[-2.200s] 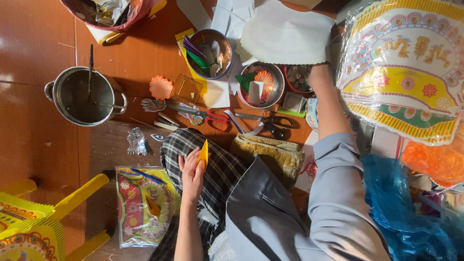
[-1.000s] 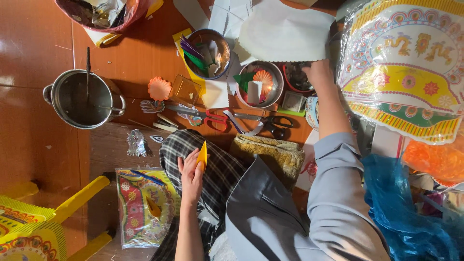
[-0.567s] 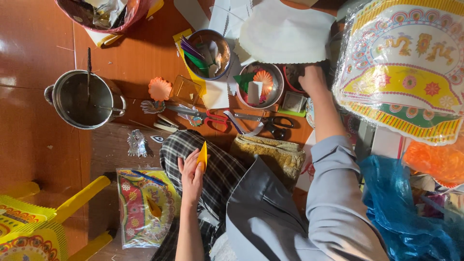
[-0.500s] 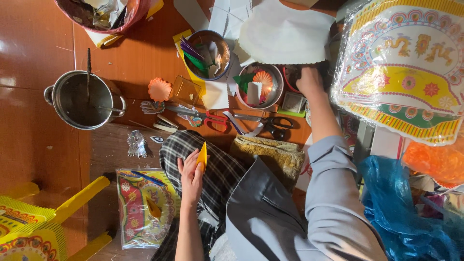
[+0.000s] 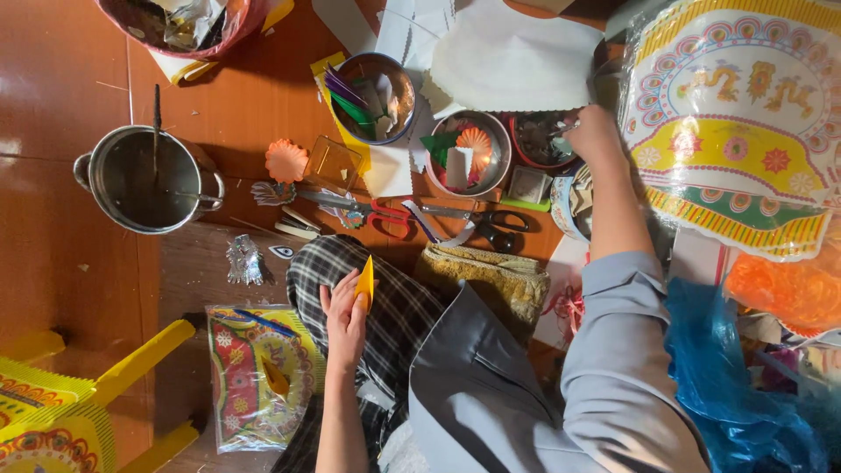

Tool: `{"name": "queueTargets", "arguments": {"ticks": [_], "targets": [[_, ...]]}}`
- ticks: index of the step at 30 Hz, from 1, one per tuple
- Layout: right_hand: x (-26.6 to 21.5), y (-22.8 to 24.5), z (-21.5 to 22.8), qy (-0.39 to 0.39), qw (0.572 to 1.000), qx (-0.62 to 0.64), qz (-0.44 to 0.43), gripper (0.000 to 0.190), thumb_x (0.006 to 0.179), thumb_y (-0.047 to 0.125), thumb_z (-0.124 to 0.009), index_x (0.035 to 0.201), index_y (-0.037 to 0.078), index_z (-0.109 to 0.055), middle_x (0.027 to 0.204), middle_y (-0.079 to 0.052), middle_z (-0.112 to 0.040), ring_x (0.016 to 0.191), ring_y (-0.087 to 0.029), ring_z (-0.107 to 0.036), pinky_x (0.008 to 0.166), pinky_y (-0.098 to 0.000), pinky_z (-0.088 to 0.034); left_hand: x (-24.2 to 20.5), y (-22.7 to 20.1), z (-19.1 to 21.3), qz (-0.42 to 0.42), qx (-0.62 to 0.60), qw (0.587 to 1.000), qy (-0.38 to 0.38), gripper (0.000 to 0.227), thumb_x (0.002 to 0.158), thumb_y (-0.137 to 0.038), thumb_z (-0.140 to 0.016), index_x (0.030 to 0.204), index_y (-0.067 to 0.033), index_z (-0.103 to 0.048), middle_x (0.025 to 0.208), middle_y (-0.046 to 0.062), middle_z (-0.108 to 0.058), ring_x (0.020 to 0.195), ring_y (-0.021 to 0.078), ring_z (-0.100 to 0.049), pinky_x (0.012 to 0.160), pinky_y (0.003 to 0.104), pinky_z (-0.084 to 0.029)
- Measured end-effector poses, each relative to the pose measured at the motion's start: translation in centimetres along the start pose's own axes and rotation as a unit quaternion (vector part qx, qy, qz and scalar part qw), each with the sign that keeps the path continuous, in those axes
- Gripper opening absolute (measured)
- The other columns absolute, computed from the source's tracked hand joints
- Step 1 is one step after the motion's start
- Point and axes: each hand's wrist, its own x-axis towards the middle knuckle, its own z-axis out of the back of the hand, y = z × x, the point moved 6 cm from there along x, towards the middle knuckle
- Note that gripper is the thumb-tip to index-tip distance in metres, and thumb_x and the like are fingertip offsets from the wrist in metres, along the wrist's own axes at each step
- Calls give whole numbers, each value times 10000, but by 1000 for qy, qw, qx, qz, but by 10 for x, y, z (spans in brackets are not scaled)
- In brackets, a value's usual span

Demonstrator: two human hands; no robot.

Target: Decorating a large yellow paper horse figure with silver foil and paper ornaments using glue and a brush

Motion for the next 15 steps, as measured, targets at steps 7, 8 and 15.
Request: {"name": "queueTargets", "arguments": {"ticks": [7,8,15], "targets": [[11,-26,-10,-2,1000,-25,-10,207,822,113,-721,1027,89,-740,1080,-182,-691,1086,-386,-617,899,-480,-511,1,-13,2,11,-2,1000,1,341,1035,-261,-412,1174,-161,-707,1251,98,-646,1346,278,-450,1164,528,48],[17,-33,-15,-2,1000,-25,-9,207,822,113,-721,1027,89,-740,1080,-182,-691,1086,-386,-617,899,-480,-511,1,-11,2,11,-2,1000,1,341,1035,-261,-412,1174,-161,-707,1251,98,-646,1346,278,-450,1164,528,48],[34,-49,-22,-24,999,-49,1,220,840,160,-727,1030,51,-740,1025,-207,-704,1025,-409,-643,875,-482,-526,0,1,1,3,7,1000,1,331,1032,-256,-423,1176,-157,-705,1250,100,-645,1347,275,-450,1164,529,41]]}}
